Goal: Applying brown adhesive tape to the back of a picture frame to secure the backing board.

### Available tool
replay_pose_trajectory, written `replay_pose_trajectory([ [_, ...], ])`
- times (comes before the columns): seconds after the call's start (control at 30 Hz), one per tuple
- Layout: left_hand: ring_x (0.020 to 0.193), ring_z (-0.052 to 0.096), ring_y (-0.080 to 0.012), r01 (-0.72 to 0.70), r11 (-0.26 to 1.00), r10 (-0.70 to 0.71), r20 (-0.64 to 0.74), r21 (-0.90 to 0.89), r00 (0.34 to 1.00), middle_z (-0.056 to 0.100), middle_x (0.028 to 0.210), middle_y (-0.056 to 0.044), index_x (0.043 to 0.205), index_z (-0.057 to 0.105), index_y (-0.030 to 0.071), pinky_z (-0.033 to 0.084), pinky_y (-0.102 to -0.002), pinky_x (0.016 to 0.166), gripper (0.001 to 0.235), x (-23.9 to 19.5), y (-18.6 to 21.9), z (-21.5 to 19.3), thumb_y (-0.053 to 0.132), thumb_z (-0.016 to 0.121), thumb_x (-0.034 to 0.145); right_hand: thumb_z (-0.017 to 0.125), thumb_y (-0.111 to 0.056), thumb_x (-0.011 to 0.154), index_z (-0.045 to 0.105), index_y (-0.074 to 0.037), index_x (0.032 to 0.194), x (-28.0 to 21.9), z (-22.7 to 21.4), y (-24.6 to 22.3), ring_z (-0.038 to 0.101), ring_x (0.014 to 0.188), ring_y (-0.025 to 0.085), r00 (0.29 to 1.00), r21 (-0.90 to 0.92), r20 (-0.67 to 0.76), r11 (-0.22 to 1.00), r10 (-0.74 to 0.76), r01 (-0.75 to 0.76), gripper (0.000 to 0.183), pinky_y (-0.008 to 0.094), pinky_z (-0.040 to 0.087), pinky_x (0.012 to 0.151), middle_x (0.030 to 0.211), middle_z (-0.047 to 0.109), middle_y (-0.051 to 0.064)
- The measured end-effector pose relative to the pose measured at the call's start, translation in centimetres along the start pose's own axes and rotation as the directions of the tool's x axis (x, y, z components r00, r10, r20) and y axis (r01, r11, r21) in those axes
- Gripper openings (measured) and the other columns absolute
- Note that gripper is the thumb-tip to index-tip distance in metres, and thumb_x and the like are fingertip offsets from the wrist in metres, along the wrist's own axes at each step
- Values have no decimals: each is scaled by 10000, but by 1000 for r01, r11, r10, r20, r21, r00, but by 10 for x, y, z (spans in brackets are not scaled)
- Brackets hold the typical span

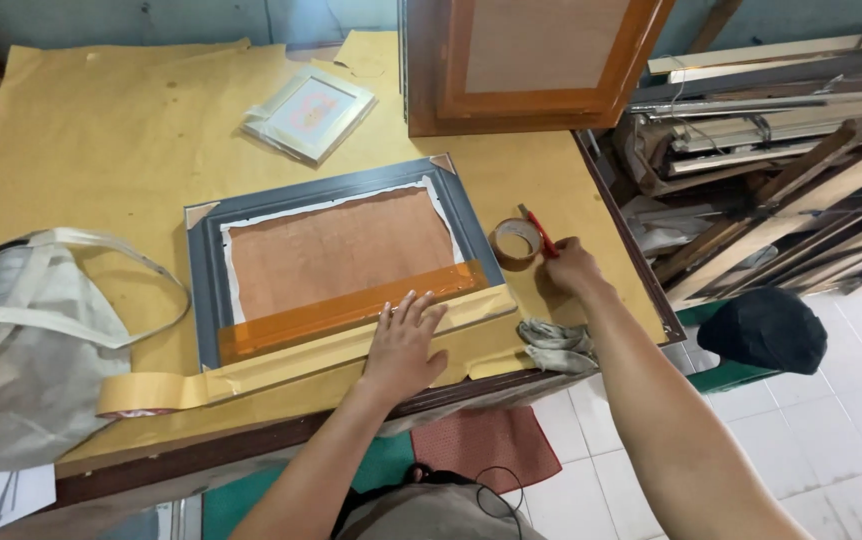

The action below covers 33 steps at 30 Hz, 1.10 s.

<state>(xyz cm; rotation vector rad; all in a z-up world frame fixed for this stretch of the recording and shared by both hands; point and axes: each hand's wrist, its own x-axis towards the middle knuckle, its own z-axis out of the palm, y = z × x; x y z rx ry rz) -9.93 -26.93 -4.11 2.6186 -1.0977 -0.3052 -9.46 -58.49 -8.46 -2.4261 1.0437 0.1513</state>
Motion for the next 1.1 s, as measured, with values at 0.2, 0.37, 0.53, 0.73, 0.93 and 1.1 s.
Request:
replay_pose_trajectory([
  [0.2,1253,304,-288,135,956,-177,-145,-259,973,430,1232,-41,1268,422,219,199,-492,1039,544,-35,-35,-12,263,561,744,387,-461,729,565,-202,1158,8,-6,39,490,1119,332,994,-23,67,997,81,-80,531,455,390,929,1127,584,139],
  [0.37,1215,359,-312,163,933,-264,-302,-319,916,484,1182,-51,1242,456,203,209,-518,1028,514,-69,-58,-42,226,597,748,346,-452,885,640,-69,955,-122,-31,-34,547,980,379,947,463,-265,886,179,-38,488,462,401,847,897,629,183],
  [0.53,1152,428,-325,220,938,-321,-432,-267,843,525,1126,-78,1208,497,179,249,-524,1001,513,-96,-100,-69,211,627,713,550,-299,868,555,-52,892,-154,33,-93,538,600,167,950,671,-312,701,-29,242,248,290,428,576,677,548,81],
  [0.73,1064,513,-267,397,915,-383,-475,-76,792,570,1057,-49,1176,529,220,297,-472,977,471,-136,-183,-92,308,619,722,603,-204,778,451,-26,1035,-262,73,-210,596,796,344,940,568,107,796,-324,210,348,410,463,636,922,615,216],
  [0.93,967,582,-248,448,858,-505,-247,-252,827,627,958,-17,1067,587,233,394,-399,882,422,-169,-220,-110,466,599,716,425,-408,851,396,-160,1017,-310,133,-255,578,932,371,832,221,392,918,-392,328,300,472,454,789,898,603,188],
  [1.1,993,572,-315,431,791,-515,-93,-434,852,648,979,-85,1013,625,172,390,-421,897,421,-185,-228,-112,481,577,732,372,-354,884,323,-139,1043,-336,165,-266,591,837,396,767,64,368,838,-525,542,273,484,474,709,808,575,208],
])
